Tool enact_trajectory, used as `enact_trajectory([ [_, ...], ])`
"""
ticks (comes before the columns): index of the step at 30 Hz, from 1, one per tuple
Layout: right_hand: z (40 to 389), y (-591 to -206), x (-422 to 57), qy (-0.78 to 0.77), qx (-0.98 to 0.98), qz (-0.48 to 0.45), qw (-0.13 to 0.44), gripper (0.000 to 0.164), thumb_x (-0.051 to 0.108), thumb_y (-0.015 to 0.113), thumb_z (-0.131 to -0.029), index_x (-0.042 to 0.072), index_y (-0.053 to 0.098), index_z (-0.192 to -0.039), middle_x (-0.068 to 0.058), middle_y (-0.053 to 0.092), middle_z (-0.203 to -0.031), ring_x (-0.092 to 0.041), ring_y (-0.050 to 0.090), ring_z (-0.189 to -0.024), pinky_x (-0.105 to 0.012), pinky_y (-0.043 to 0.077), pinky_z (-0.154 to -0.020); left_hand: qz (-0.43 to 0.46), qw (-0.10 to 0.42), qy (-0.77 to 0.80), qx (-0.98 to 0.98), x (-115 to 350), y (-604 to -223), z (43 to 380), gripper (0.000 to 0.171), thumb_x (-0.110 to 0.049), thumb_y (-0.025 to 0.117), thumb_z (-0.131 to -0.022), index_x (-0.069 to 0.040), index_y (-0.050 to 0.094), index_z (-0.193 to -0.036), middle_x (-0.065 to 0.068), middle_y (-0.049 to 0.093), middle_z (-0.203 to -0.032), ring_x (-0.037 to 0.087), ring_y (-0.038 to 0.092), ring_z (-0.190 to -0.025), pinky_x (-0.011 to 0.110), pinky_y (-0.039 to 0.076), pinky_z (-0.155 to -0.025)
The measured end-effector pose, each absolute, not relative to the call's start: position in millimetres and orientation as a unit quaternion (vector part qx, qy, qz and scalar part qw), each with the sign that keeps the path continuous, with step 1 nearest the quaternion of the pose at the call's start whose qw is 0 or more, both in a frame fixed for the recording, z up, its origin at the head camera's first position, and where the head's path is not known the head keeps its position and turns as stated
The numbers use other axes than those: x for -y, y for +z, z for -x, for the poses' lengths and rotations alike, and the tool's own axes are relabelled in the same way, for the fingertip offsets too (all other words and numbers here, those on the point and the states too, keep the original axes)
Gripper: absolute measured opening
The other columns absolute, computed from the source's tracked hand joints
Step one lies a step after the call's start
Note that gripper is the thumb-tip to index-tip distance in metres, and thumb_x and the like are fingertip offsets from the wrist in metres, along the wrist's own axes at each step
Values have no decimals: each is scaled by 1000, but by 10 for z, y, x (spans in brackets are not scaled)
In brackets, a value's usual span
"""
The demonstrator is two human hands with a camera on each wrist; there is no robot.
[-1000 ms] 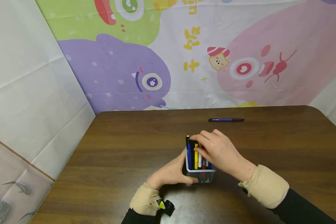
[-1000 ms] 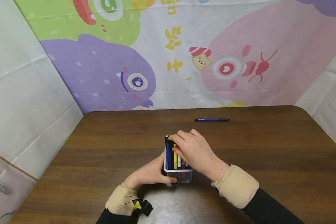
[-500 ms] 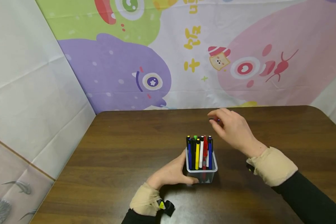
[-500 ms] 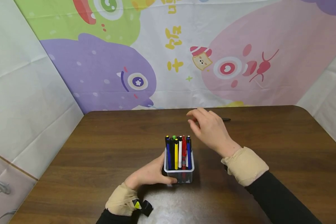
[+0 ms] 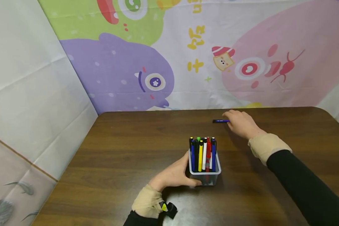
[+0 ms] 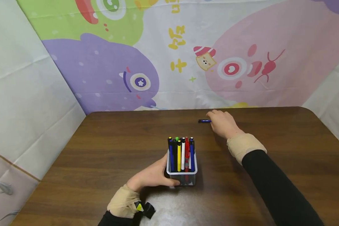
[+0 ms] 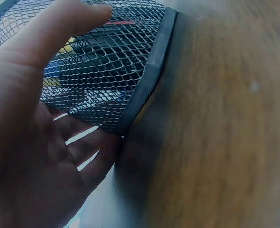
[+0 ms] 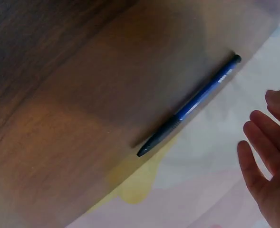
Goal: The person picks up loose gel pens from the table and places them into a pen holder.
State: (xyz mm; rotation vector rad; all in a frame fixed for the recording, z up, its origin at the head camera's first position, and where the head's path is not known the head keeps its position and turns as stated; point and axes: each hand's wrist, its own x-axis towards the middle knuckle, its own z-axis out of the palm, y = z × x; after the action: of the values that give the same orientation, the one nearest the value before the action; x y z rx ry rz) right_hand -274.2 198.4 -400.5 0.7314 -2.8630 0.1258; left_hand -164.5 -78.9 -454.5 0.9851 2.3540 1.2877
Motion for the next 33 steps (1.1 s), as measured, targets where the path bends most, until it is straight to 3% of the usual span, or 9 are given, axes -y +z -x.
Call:
enact_trajectory([
  [6, 2770, -4093, -2013, 24, 976, -215, -4, 44, 4, 50, -87, -9, 42, -128, -28, 47, -125, -42, 44, -113, -54, 40, -88, -342, 137, 437, -820, 798, -4532, 1633, 101, -32, 78, -67, -26, 12, -144, 1, 50, -122, 8, 46, -111, 30, 34, -99],
  [11, 2806, -4181, -1996, 14, 980, -190, -55, 51, 3, 46, -88, -8, 32, -136, -30, 41, -131, -45, 38, -117, -58, 35, -92, -343, 137, 439, -819, 800, -4550, 1636, 101, -31, 78, -67, -27, 11, -144, 1, 50, -123, 8, 45, -111, 30, 34, -99],
  [23, 2777, -4269, -1937, 4, 982, -187, -32, 45, 6, 49, -88, -4, 43, -131, -31, 35, -123, -43, 44, -108, -54, 41, -82, -349, 135, 436, -819, 794, -4547, 1640, 103, -31, 77, -68, -28, 9, -145, 1, 48, -126, 8, 44, -113, 30, 34, -99],
  [33, 2779, -4340, -1928, -15, 978, -207, 4, 29, 3, 49, -88, -2, 54, -116, -21, 53, -111, -37, 53, -97, -55, 42, -80, -343, 137, 439, -819, 809, -4534, 1642, 106, -30, 78, -67, -28, 7, -145, 2, 47, -128, 9, 43, -114, 30, 33, -99],
])
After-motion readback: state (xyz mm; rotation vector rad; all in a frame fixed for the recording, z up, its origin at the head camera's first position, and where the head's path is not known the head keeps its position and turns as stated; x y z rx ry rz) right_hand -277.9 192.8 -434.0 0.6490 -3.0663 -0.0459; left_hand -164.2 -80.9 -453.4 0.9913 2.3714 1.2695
